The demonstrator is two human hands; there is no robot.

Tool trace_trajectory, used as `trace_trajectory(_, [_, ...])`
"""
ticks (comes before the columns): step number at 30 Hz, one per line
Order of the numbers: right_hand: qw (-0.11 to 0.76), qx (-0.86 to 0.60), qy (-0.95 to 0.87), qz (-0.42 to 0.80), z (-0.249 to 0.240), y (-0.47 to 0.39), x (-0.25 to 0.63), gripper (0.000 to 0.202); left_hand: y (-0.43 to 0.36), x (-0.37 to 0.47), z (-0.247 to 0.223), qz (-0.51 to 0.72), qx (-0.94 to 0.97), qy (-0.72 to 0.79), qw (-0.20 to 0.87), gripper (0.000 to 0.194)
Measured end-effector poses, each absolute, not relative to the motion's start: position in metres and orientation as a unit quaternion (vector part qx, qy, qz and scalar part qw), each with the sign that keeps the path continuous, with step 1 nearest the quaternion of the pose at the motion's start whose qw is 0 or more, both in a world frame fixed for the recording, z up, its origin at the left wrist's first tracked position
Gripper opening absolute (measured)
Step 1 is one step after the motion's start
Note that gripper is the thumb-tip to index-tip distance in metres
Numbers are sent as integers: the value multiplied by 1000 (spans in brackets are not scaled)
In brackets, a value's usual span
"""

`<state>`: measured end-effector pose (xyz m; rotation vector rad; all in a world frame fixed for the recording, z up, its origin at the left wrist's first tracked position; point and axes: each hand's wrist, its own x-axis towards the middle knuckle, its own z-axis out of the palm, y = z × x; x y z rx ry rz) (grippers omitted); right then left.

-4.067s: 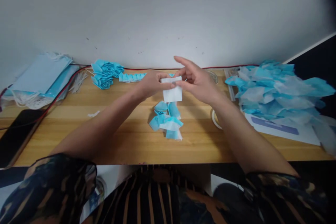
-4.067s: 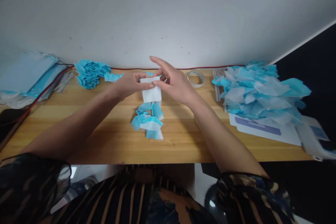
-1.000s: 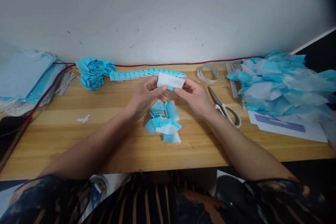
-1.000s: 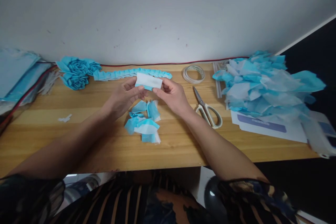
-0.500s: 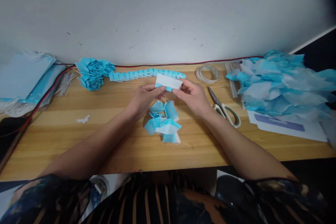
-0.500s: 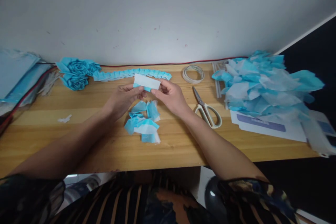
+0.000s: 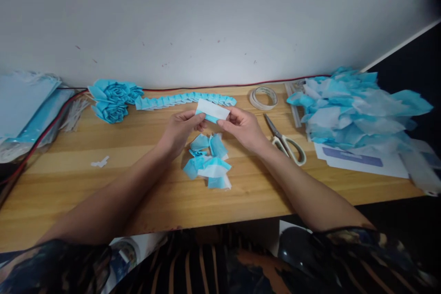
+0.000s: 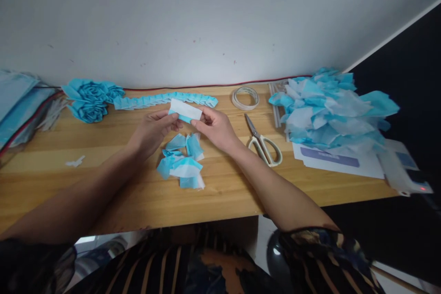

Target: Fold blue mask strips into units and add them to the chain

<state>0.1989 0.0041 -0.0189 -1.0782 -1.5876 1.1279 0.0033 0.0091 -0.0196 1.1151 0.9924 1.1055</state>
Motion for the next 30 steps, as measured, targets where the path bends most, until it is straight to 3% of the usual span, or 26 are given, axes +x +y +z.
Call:
trace_trajectory(5, [414,-448,-678,410,-15,10,208,32,13,0,-21,481,488,441,580,19])
trace_trajectory(8, [375,-493,-724,304,1,13,224,33,17,-4,-19,489,479,441,580,19])
trace_trajectory(12, [229,-581,-772,120,34,0,255,29,23,-8,-17,463,483,449,591,19])
trace_trajectory(15, [136,-633,-760,53,46,-25,285,23,27,-11,-17,415,522,493,559,19])
trace_trajectory(20, [38,-686,-726,36,24,-69,336,21,34,-22,-19,318,635,579,401,27])
trace_trajectory(22, [38,-671,-740,35,11,-81,345,24,37,-28,-19,309,678,580,329,24])
trace_trajectory(26, [58,-672,-738,13,-4,-91,340,33,41,-35,-10,369,688,593,196,55])
trace_trajectory(30, [28,-694,-719,-11,-4,-89,326,32,44,-16,13,412,735,520,142,42])
